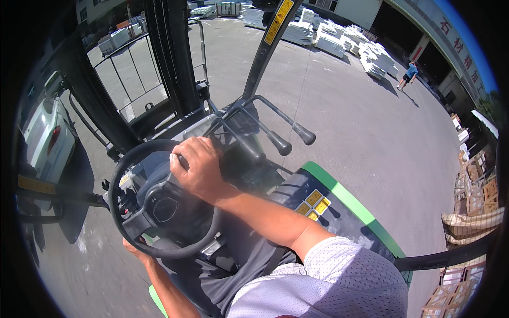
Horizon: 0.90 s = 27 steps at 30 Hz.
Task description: The person operates a forklift, driving it from an outdoor yard into an indoor warehouse. They steer the vehicle, navigate around parked cars and stacked materials, and position the forklift inside the facility.
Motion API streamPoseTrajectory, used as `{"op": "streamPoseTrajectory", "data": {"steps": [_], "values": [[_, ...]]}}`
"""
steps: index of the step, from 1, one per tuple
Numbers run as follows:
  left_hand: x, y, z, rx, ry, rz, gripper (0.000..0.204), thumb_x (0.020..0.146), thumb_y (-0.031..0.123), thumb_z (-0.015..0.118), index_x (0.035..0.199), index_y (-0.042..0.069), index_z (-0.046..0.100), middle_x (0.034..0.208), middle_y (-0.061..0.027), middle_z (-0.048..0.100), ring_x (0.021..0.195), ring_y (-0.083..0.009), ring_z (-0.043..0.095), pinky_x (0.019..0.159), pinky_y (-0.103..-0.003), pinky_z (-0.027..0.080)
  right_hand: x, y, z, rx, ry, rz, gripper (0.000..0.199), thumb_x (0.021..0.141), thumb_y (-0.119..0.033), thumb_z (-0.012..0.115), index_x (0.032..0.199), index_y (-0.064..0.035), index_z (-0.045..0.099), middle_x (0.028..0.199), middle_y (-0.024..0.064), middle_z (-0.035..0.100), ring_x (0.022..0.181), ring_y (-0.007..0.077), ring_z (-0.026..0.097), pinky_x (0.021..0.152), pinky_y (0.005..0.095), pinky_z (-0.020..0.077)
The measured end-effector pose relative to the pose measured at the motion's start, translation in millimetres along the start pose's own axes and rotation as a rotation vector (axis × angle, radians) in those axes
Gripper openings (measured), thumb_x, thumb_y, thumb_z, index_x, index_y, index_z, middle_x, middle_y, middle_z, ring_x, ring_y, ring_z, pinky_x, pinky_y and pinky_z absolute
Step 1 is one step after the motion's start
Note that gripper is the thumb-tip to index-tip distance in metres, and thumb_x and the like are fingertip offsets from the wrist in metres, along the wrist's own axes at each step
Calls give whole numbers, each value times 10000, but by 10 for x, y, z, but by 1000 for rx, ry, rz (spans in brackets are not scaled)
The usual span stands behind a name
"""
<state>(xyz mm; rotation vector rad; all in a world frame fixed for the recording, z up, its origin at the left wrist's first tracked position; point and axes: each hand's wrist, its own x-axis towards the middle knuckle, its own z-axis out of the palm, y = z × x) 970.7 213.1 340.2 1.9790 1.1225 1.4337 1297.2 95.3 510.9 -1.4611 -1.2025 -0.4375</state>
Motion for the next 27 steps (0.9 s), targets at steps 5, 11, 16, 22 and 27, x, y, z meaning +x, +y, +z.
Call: {"op": "streamPoseTrajectory", "data": {"steps": [5,11,16,22,27], "values": [[-690,690,240,63,29,-122,481,1089,306,575,774,-55,534,672,2,490,625,-101,397,526,-358,338,-44,-125,-191,99,159,20,106,849,-102,727,901,-66,642,909,81,597,881,285,612,889,422,473],[-1187,1316,504,-81,42,-281,490,1104,336,529,814,-59,541,704,-3,484,673,-160,404,580,-363,367,-244,-546,-569,174,79,2,186,865,-144,713,977,-3,665,1009,180,606,970,338,594,983,473,453],[-1980,2017,706,-241,28,-377,384,1086,285,522,954,-61,623,845,-15,602,742,-137,511,651,-335,451,-649,-732,-1737,246,23,-21,195,862,-149,700,976,6,668,1021,183,609,1000,332,592,1020,481,438],[-4406,2863,-531,-20,88,-391,295,1077,230,508,1065,-23,659,960,-25,654,807,-142,588,733,-325,504,-2756,-2479,-3500,308,-68,-112,177,813,-165,719,894,-23,652,949,133,564,971,303,560,1007,469,431],[-6228,3802,-2022,-372,3,-431,296,1060,226,519,1059,-32,664,957,-42,663,812,-154,606,736,-331,514,-4795,-3910,-5081,388,-232,-133,166,812,-144,735,901,-43,636,944,108,538,972,297,553,1015,459,436]]}}
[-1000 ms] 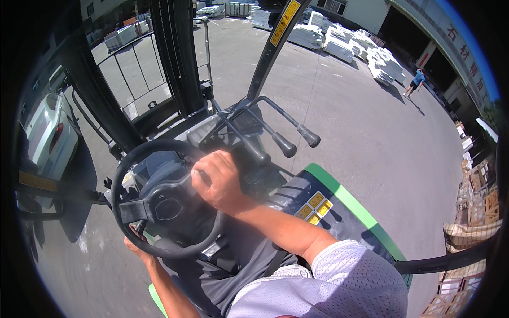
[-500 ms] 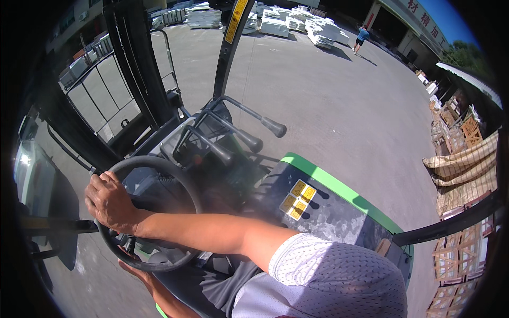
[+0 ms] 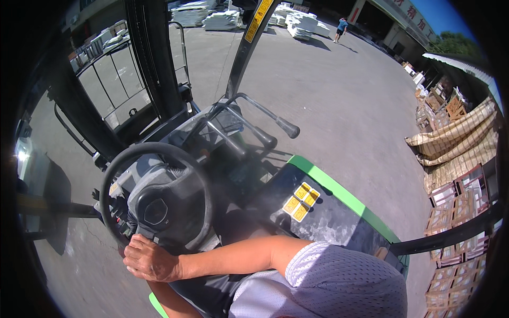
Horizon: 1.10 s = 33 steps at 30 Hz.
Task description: The person operates a forklift, driving it from an outdoor yard into an indoor warehouse. They steer the vehicle, navigate around parked cars and stacked materials, and position the forklift inside the facility.
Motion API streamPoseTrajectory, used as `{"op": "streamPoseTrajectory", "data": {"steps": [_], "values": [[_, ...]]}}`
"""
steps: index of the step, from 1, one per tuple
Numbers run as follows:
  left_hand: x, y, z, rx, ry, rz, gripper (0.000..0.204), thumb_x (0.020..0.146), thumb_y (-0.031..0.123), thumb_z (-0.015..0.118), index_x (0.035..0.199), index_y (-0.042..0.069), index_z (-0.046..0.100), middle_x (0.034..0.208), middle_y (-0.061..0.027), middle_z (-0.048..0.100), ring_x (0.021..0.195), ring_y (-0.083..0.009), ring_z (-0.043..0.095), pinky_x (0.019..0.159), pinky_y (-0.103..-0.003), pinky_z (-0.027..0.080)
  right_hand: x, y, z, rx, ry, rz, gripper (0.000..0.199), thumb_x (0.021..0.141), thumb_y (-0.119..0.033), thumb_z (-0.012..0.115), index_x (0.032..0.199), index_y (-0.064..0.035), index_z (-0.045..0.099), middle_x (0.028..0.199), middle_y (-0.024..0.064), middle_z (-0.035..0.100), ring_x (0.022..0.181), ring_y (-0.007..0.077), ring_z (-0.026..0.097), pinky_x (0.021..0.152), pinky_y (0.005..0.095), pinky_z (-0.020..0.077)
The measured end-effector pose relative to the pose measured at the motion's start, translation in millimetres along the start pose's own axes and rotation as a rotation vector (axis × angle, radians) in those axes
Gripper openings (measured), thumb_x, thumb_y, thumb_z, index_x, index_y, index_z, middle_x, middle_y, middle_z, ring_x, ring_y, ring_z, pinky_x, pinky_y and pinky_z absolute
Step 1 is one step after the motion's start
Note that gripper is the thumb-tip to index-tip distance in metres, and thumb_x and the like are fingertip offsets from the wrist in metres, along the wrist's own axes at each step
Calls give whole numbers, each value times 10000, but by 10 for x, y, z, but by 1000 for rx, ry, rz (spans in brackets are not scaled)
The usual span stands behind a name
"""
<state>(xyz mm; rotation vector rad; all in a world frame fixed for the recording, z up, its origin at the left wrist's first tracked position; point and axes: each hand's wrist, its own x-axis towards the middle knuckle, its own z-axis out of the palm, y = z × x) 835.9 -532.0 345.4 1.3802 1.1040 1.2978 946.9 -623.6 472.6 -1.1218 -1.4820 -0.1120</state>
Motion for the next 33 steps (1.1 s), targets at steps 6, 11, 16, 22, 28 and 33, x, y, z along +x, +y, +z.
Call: {"op": "streamPoseTrajectory", "data": {"steps": [6,11,16,22,28,33], "values": [[-560,291,-493,65,-149,176,356,1030,256,523,1064,-62,680,986,-66,683,835,-149,619,729,-330,509,-1129,-862,-1048,-69,-105,81,174,840,-149,751,951,-78,639,990,70,577,1016,274,585,1024,452,443],[-874,338,-890,184,-82,263,376,1012,254,520,1042,-84,682,944,-80,681,843,-168,612,735,-311,486,-1230,-1313,-1800,-296,-67,115,173,829,-151,763,949,-100,648,982,41,606,1018,250,607,1019,466,463],[-1190,494,-1331,287,-139,307,400,1069,271,519,1047,-94,681,912,-175,725,797,-221,638,735,-385,504,-1167,-1586,-2024,-435,110,199,110,819,-83,743,874,-90,648,947,50,644,924,277,630,899,447,489],[-1596,597,-1778,503,-79,386,462,1110,305,516,878,-79,625,649,-150,565,621,-194,468,556,-426,405,-1482,-2264,-1934,-476,257,154,119,817,-73,730,905,-72,650,925,68,641,897,282,637,888,451,500],[-1925,1151,-2187,438,-70,526,493,1106,269,525,722,-36,479,571,-93,350,553,-184,329,487,-418,300,-1695,-3302,-1923,-512,278,177,115,833,-89,729,920,-78,655,928,70,646,889,276,641,891,466,503],[-2240,1468,-2665,548,-138,289,254,999,160,574,820,-19,567,650,-96,554,604,-183,487,563,-393,404,-1897,-4021,-1839,-522,342,171,113,823,-57,732,914,-62,664,921,74,652,877,278,644,896,475,506]]}}
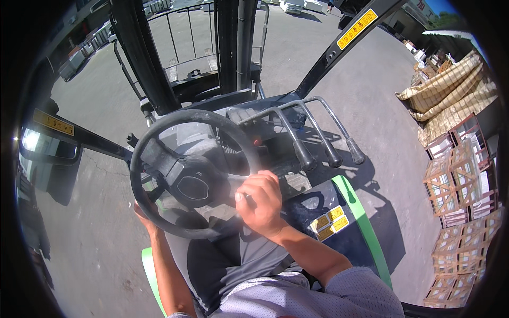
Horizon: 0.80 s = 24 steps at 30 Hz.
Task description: The person operates a forklift, driving it from an outdoor yard into an indoor warehouse. They steer the vehicle, navigate around parked cars and stacked materials, and position the forklift inside the facility.
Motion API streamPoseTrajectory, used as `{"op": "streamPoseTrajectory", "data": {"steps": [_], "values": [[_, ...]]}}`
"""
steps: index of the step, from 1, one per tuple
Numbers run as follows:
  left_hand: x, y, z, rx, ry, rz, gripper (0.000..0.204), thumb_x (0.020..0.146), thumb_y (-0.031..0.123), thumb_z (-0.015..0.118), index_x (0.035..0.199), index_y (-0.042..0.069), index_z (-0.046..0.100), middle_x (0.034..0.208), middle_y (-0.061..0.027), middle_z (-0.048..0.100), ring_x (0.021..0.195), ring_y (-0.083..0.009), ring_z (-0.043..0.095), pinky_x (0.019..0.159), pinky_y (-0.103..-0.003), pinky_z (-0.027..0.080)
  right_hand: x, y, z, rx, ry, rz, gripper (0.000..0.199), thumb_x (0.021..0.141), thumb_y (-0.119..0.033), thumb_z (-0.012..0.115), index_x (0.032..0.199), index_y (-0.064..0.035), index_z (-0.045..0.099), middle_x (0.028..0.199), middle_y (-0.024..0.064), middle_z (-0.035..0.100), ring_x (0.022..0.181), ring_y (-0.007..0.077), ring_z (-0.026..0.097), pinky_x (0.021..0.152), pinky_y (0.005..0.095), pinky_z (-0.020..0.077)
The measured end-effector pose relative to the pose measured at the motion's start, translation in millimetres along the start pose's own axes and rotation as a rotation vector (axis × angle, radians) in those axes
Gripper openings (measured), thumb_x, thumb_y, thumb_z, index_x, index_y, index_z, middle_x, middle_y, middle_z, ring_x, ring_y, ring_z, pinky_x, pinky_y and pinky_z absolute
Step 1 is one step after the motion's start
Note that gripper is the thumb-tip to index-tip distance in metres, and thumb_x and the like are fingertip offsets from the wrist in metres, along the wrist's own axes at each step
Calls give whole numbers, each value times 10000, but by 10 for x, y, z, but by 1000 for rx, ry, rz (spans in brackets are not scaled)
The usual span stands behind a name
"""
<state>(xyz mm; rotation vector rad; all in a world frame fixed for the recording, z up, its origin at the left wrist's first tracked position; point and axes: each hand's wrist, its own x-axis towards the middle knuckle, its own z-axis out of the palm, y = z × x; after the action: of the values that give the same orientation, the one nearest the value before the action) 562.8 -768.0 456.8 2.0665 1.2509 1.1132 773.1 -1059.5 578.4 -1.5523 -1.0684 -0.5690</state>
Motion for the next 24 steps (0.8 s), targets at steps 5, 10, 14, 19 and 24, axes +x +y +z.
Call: {"op": "streamPoseTrajectory", "data": {"steps": [5,10,14,19,24], "values": [[-370,204,-239,-44,-92,26,189,946,133,580,886,-28,659,721,-151,655,651,-274,638,616,-411,482,-385,-364,-349,-125,7,34,134,823,-53,739,924,-60,652,912,68,658,876,274,651,926,477,497],[-1309,332,-407,-48,-38,192,189,953,126,537,894,-6,659,743,-138,659,660,-267,633,628,-404,487,-1048,-670,-1109,-130,-11,47,130,832,-81,745,923,-71,653,925,59,665,897,272,646,942,482,472],[-1859,147,-422,-161,-86,142,199,949,125,511,880,-14,634,734,-112,647,653,-222,607,624,-369,480,-1648,-942,-1301,-173,-47,87,154,832,-57,738,952,-65,641,907,63,646,897,276,630,947,480,467],[-1999,708,-472,-431,-168,-208,514,1088,465,487,1097,-6,692,845,-144,680,770,-228,625,718,-391,508,-2194,-1273,-1799,-154,-38,159,157,849,-30,713,982,-39,631,975,110,629,905,328,593,915,481,477],[-3061,1796,-129,-631,-285,-370,602,1078,515,380,1087,-8,676,849,-122,654,833,-226,654,756,-376,512,-2620,-1184,-3352,-122,-188,58,158,864,-48,705,1000,-39,624,977,104,626,896,311,614,934,481,483]]}}
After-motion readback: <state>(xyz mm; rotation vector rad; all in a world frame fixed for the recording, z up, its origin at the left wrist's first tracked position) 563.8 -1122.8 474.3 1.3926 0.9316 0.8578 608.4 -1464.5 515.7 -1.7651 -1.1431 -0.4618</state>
